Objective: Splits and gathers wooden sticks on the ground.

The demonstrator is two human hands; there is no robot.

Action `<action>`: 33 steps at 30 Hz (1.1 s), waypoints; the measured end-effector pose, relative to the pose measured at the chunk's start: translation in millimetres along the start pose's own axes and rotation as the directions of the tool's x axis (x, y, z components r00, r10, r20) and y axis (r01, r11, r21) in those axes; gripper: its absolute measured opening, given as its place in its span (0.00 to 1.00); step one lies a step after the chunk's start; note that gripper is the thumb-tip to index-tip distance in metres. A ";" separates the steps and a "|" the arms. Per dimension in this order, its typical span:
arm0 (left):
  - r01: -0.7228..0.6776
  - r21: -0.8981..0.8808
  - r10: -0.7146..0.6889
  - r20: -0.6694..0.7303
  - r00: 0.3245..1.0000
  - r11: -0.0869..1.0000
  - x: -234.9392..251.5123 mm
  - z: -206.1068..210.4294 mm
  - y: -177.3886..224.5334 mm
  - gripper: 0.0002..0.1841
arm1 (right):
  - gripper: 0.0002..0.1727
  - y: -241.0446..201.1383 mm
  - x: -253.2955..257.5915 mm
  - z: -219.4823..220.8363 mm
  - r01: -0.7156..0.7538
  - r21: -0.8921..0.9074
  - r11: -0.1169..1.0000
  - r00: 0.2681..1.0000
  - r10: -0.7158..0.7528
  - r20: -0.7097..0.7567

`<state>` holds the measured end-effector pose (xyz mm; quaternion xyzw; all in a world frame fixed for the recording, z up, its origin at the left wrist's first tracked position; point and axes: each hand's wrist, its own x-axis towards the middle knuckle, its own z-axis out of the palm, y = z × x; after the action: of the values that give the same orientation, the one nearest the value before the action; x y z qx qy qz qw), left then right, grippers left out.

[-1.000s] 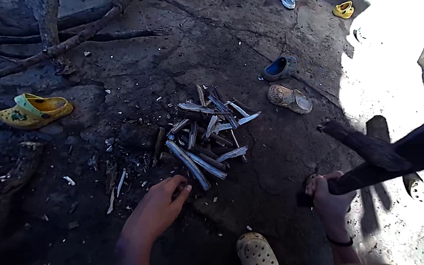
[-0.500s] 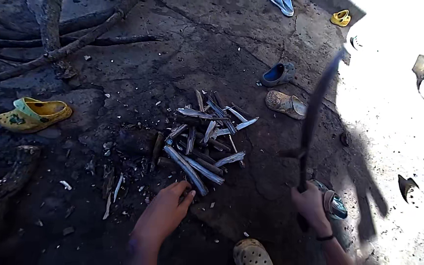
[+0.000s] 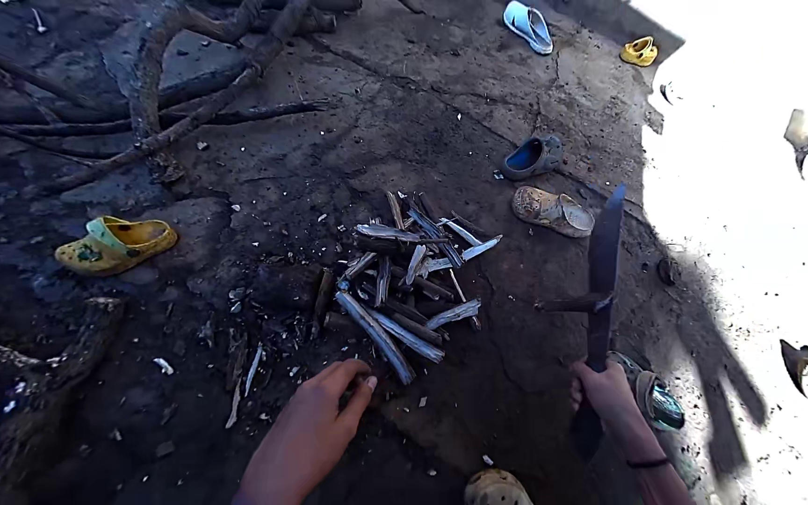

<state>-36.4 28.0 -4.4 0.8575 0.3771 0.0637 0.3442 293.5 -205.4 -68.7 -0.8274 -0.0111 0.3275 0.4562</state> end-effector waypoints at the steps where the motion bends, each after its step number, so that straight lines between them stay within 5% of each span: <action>1: -0.004 0.000 0.004 -0.035 0.999 1.000 -1.0 2.2 -4.2 0.18 | 0.07 -13.3 -6.1 -10.5 0.052 0.086 0.995 0.999 -0.051 -0.012; 4: 0.028 -0.014 -0.028 0.027 0.999 1.000 -11.0 11.6 -13.2 0.17 | 0.08 -41.3 -41.1 -32.9 0.342 0.231 0.911 0.937 -0.314 -0.150; 6: 0.067 -0.016 -0.065 0.102 0.993 0.998 -10.0 14.5 -12.7 0.15 | 0.07 -48.7 -39.5 -25.9 0.457 0.164 0.874 0.882 -0.423 -0.207; 7: 0.085 -0.020 -0.081 0.134 0.988 0.996 -8.4 15.5 -10.2 0.14 | 0.04 -40.3 -31.9 -17.5 0.407 0.044 0.912 0.899 -0.392 -0.195; 9: 0.085 -0.029 -0.079 0.171 0.982 0.996 -3.8 14.6 -3.1 0.14 | 0.07 -8.0 -10.8 -0.9 0.088 -0.192 0.977 0.991 -0.106 -0.087; 12: 0.044 -0.037 -0.039 0.126 0.991 0.998 5.4 9.7 2.1 0.16 | 0.08 -2.4 3.6 6.5 -0.054 -0.063 0.997 0.998 0.054 0.008; 15: 0.042 -0.038 -0.039 0.077 0.996 0.998 -2.5 18.0 -4.6 0.17 | 0.07 -40.0 -25.0 -19.8 0.162 0.090 0.983 0.987 -0.163 -0.003; 19: 0.068 -0.083 -0.051 0.191 0.980 0.994 -9.1 26.0 -14.5 0.16 | 0.07 -76.8 -40.5 -26.8 0.597 0.127 0.792 0.801 -0.579 -0.153; 21: 0.086 -0.117 -0.059 0.218 0.974 0.989 -4.1 22.3 -13.7 0.16 | 0.05 -47.8 -31.3 -3.4 0.510 -0.094 0.855 0.837 -0.519 -0.173; 22: 0.088 -0.122 -0.060 0.217 0.974 0.989 -1.3 18.7 -10.7 0.16 | 0.09 -25.4 -25.1 6.9 0.307 -0.197 0.931 0.928 -0.339 -0.154; 23: 0.086 -0.115 -0.059 0.214 0.975 0.990 1.0 14.2 -5.8 0.16 | 0.11 -4.2 -18.1 10.6 0.100 -0.224 0.969 0.981 -0.133 -0.138; 25: 0.078 -0.102 -0.057 0.192 0.980 0.992 8.8 5.0 2.6 0.17 | 0.10 7.3 -7.0 -3.8 -0.094 -0.094 0.991 0.986 0.079 -0.146; 29: 0.051 -0.092 -0.038 0.138 0.990 0.994 8.4 14.0 -2.9 0.18 | 0.09 -39.0 -30.0 -50.4 0.204 0.121 0.972 0.949 -0.166 -0.267; 31: 0.049 -0.090 -0.027 0.228 0.973 0.995 11.1 20.8 0.3 0.16 | 0.05 -52.0 -33.0 -51.8 0.362 -0.004 0.932 0.876 -0.342 -0.341; 33: 0.062 -0.091 -0.031 0.302 0.953 0.994 10.2 23.6 5.5 0.16 | 0.08 -36.1 -25.4 -36.8 0.222 -0.321 0.921 0.915 -0.311 -0.259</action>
<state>-17.1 19.7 -20.2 0.8299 0.3370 -0.0566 0.4410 304.0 -219.9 -14.1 -0.9153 -0.1013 0.1249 0.3693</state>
